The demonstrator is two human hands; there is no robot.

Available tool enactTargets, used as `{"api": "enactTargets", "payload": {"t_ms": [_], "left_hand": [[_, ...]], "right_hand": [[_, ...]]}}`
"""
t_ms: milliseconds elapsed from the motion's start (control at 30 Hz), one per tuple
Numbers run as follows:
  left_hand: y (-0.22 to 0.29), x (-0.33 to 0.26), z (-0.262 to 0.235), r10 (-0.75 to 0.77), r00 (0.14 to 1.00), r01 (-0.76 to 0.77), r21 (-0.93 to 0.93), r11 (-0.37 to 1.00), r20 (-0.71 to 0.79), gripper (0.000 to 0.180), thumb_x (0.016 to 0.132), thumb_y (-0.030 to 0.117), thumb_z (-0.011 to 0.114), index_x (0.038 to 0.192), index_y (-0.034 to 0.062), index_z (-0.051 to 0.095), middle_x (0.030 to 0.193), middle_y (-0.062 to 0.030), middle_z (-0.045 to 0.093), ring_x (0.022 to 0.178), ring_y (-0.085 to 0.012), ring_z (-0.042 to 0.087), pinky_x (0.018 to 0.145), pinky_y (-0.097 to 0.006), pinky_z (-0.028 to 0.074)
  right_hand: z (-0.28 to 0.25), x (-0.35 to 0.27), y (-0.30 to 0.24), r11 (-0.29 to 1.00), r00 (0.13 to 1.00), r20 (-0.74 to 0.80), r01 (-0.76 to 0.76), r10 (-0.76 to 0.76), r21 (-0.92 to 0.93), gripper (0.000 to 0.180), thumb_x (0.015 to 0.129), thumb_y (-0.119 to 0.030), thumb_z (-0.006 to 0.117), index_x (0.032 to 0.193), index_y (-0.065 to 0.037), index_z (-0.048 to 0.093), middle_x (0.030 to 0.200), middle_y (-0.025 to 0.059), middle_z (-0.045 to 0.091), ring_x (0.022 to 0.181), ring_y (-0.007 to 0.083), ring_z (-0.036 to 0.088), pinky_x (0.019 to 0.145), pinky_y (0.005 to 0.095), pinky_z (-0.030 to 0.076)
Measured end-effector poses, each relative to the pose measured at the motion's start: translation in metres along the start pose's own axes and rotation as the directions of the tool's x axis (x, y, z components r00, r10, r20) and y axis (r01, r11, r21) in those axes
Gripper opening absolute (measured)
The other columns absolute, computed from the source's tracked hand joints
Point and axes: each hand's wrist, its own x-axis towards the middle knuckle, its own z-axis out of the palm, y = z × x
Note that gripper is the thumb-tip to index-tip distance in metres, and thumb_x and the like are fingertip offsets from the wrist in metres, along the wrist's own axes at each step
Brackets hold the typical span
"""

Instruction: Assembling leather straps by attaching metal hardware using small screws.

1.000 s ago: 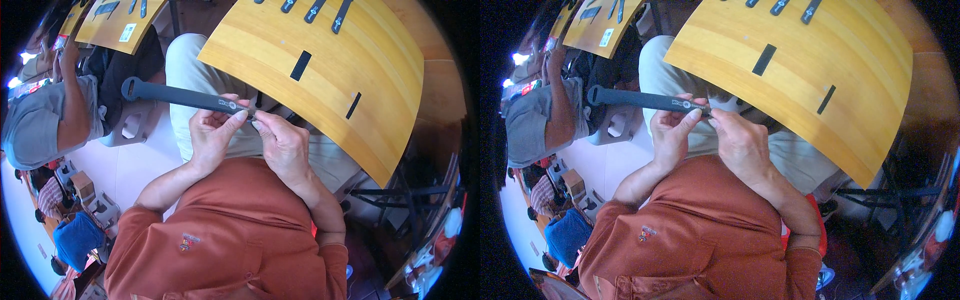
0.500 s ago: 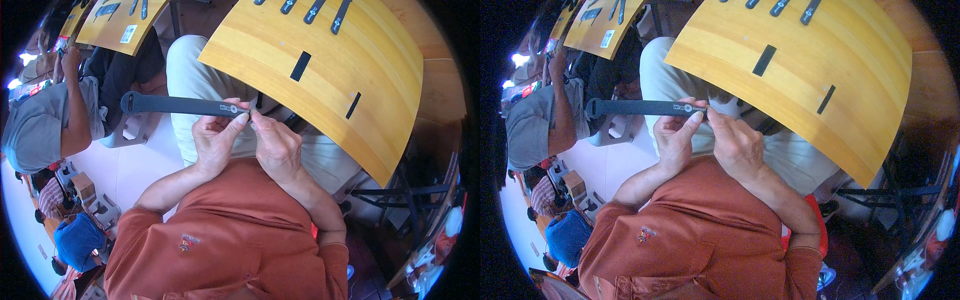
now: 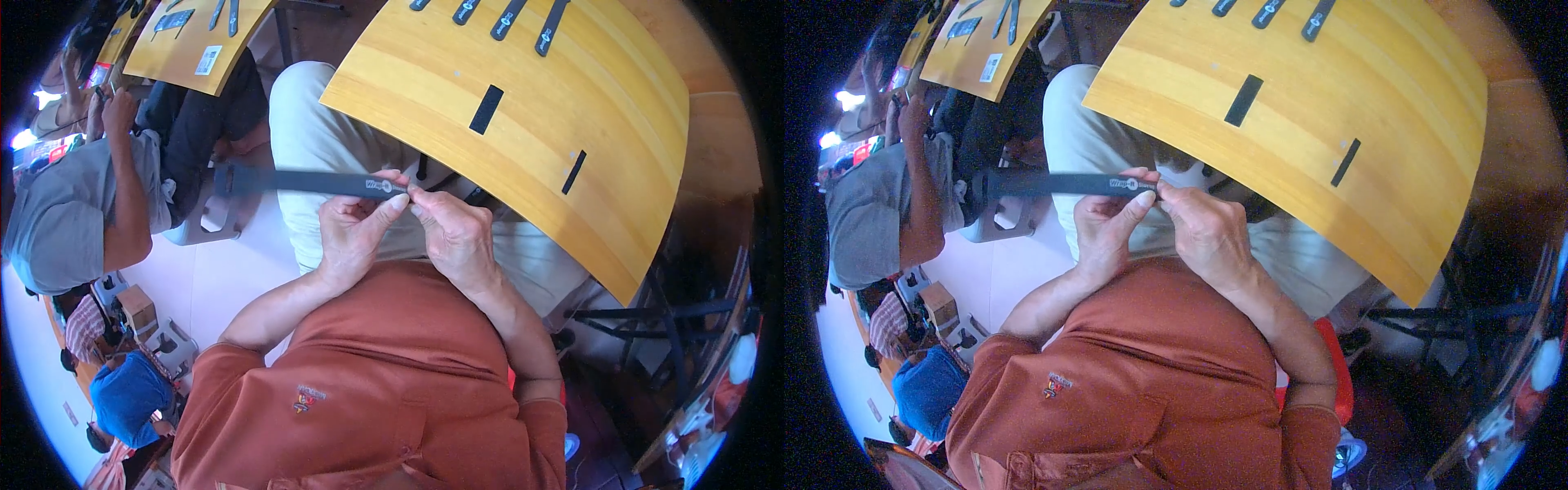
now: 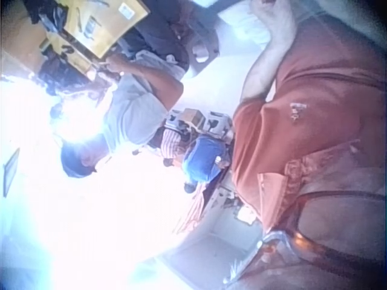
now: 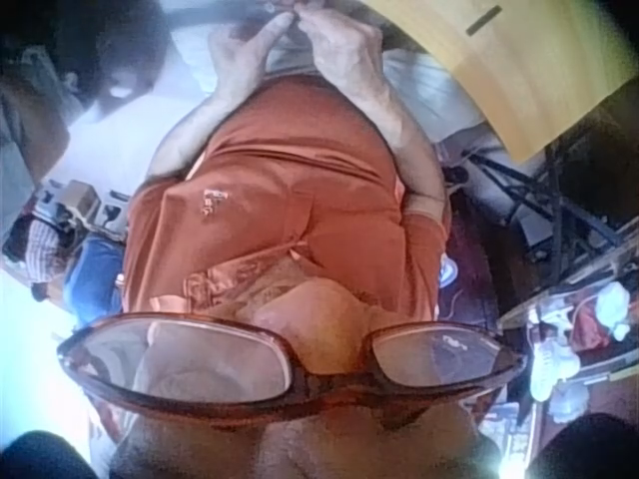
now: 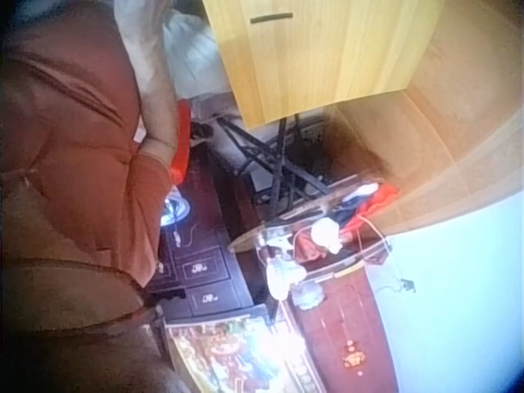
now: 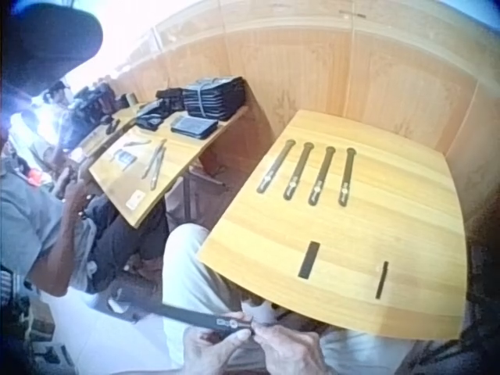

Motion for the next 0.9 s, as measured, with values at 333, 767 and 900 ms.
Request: {"api": "enactTargets", "payload": {"t_ms": [333,767,900], "left_hand": [[0.004,-0.006,-0.007,-0.121,0.972,0.084,0.179,0.98,0.204,0.041,0.088,-0.002,0.067,0.126,-0.0062,0.054,0.118,-0.0119,0.065,0.107,-0.0164,0.061,0.095,-0.031,0.049],[0.049,0.013,-0.029,-0.317,0.742,-0.018,0.49,0.872,0.591,0.033,0.09,0.005,0.067,0.121,-0.0036,0.06,0.107,-0.0077,0.068,0.101,-0.0134,0.062,0.089,-0.03,0.051],[0.044,0.011,-0.028,-0.375,0.79,0.183,0.397,0.899,0.485,0.032,0.089,0.001,0.067,0.12,-0.0035,0.06,0.105,-0.0064,0.068,0.1,-0.0123,0.062,0.088,-0.027,0.052]], "right_hand": [[-0.021,-0.005,-0.007,0.997,0.988,0.15,0.046,-0.036,-0.058,0.019,0.081,0.001,0.063,0.099,-0.003,0.066,0.075,0.011,0.063,0.066,0.0288,0.066,0.055,0.0396,0.052],[-0.048,0.005,-0.023,0.948,0.82,0.558,0.267,-0.129,-0.172,0.025,0.076,-0.002,0.062,0.1,-0.005,0.069,0.072,0.0053,0.061,0.063,0.0232,0.063,0.049,0.0373,0.049],[-0.039,-0.002,-0.017,0.978,0.904,0.412,0.172,-0.11,-0.116,0.026,0.076,0.002,0.062,0.101,-0.003,0.068,0.075,0.0089,0.063,0.065,0.0252,0.065,0.052,0.0377,0.051]]}}
